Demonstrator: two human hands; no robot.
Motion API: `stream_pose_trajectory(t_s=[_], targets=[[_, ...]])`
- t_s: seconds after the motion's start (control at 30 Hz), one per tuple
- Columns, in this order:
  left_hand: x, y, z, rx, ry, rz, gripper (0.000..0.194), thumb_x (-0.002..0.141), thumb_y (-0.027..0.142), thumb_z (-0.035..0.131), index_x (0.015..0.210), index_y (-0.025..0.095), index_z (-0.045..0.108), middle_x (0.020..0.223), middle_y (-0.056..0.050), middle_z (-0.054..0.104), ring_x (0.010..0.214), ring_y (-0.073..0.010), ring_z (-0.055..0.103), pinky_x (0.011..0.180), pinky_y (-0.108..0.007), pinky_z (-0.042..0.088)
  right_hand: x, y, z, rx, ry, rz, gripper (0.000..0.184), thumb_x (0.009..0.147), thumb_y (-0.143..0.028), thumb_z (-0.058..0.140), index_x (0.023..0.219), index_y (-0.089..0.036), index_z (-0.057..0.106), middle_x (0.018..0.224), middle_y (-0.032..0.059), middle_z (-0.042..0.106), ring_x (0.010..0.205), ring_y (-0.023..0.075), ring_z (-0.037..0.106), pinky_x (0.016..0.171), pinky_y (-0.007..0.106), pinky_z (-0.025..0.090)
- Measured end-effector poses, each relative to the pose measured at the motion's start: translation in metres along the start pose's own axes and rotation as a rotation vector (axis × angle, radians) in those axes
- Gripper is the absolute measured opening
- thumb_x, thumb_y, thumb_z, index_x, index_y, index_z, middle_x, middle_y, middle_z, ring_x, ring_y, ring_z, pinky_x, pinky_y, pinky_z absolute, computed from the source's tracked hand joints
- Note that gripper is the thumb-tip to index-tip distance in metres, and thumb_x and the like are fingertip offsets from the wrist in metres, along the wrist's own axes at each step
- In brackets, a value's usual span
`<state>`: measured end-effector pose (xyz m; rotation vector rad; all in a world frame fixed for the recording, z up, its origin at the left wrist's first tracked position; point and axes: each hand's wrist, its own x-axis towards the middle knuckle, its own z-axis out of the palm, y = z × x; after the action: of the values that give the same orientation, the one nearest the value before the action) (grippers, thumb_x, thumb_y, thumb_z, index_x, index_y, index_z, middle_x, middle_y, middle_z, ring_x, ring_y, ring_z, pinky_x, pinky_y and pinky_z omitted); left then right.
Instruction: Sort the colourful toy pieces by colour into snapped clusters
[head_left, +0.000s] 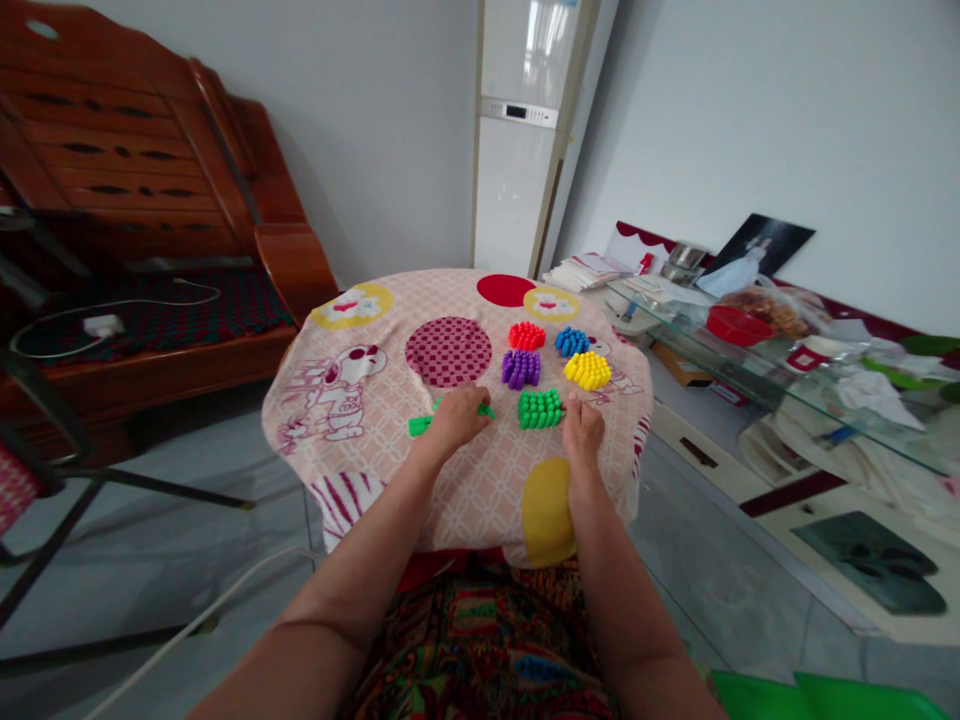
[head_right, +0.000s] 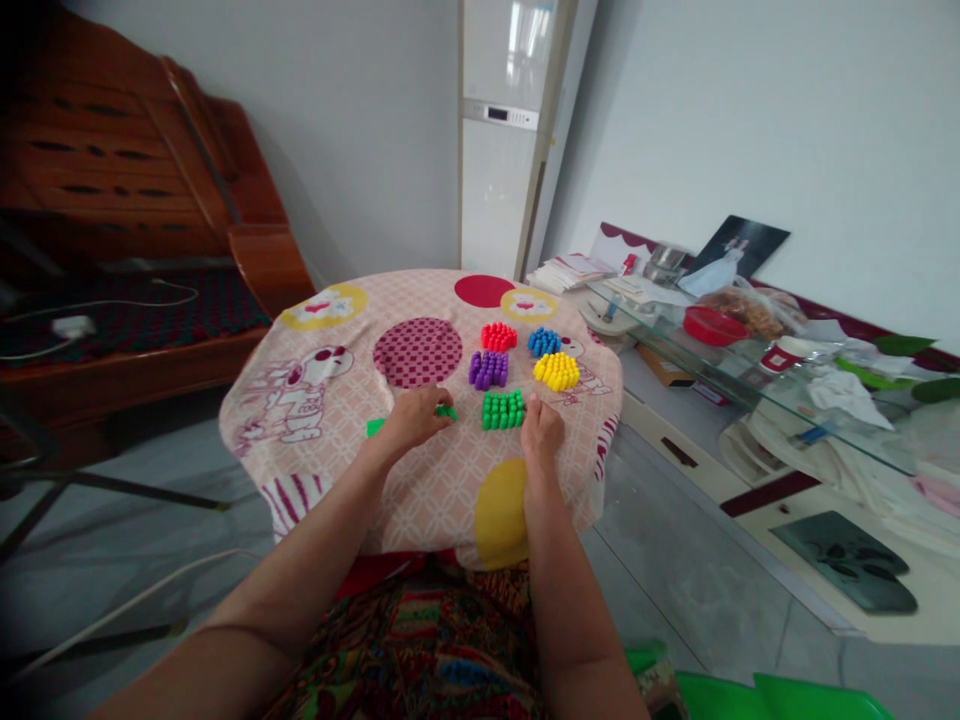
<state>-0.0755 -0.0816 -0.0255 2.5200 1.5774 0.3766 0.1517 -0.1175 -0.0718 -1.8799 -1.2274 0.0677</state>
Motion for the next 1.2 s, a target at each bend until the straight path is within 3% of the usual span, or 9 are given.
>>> stream_pose_trajectory(t_s=[0.23,0.37,0.5,0.63,0.77,0.97,1.2], targets=[[0.007,0.003,-0.008,-0.064,-0.055,-0.022,0.035,0.091,0.019,0.054,0.122,0.016,0.069,0.118,-0.010,0.075,0.104,-0.0211,0.070,0.092,-0.028,0.050,0.000,0.000,-0.001,0.007,-0.007,0.010,0.066,0.098,-0.051,0.024,0.068,-0.015,0.070,0.065,0.0120,0.066,0.060,0.0206,0.050,0.060,0.032,0.030],[0.012,0.007,-0.009,-0.010,-0.041,-0.089,0.035,0.097,0.015,0.042,0.116,0.014,0.072,0.116,-0.013,0.075,0.106,-0.0221,0.070,0.091,-0.030,0.049,0.000,-0.002,-0.002,-0.019,-0.034,0.017,0.066,0.099,-0.049,0.022,0.071,-0.014,0.071,0.066,0.0126,0.067,0.061,0.0212,0.052,0.061,0.032,0.031],[0.015,0.002,-0.006,0.014,-0.031,-0.125,0.029,0.095,0.017,0.048,0.111,0.014,0.072,0.111,-0.014,0.075,0.102,-0.0233,0.070,0.086,-0.029,0.049,0.000,-0.003,-0.002,-0.029,-0.036,0.023,0.066,0.100,-0.048,0.022,0.074,-0.014,0.073,0.069,0.0130,0.069,0.065,0.0216,0.055,0.063,0.032,0.033],[0.022,0.005,-0.010,-0.103,0.072,-0.054,0.025,0.092,0.019,0.054,0.107,0.017,0.073,0.103,-0.009,0.077,0.095,-0.0210,0.070,0.083,-0.028,0.048,-0.001,-0.003,-0.002,-0.032,-0.050,0.031,0.068,0.100,-0.051,0.021,0.073,-0.015,0.072,0.067,0.0119,0.067,0.063,0.0212,0.055,0.063,0.032,0.033],[0.041,0.025,-0.017,-0.181,0.148,0.044,0.026,0.092,0.020,0.055,0.110,0.018,0.073,0.100,-0.007,0.077,0.091,-0.0200,0.069,0.083,-0.028,0.048,0.000,-0.002,-0.003,-0.024,-0.049,0.028,0.069,0.100,-0.053,0.021,0.073,-0.015,0.072,0.068,0.0131,0.068,0.062,0.0216,0.054,0.062,0.033,0.033],[0.069,0.054,-0.006,-0.151,0.072,0.145,0.030,0.091,0.018,0.054,0.113,0.017,0.074,0.108,-0.011,0.076,0.099,-0.0236,0.069,0.089,-0.032,0.050,-0.001,-0.001,-0.002,-0.012,-0.017,0.017,0.071,0.100,-0.055,0.021,0.071,-0.015,0.072,0.067,0.0135,0.068,0.061,0.0217,0.054,0.061,0.033,0.034],[0.079,0.057,0.013,-0.110,-0.027,0.203,0.035,0.094,0.016,0.044,0.110,0.014,0.075,0.111,-0.014,0.075,0.099,-0.0234,0.068,0.090,-0.036,0.051,-0.001,0.000,0.000,-0.010,-0.029,0.024,0.070,0.100,-0.054,0.021,0.074,-0.014,0.073,0.068,0.0127,0.068,0.063,0.0216,0.055,0.063,0.033,0.036]])
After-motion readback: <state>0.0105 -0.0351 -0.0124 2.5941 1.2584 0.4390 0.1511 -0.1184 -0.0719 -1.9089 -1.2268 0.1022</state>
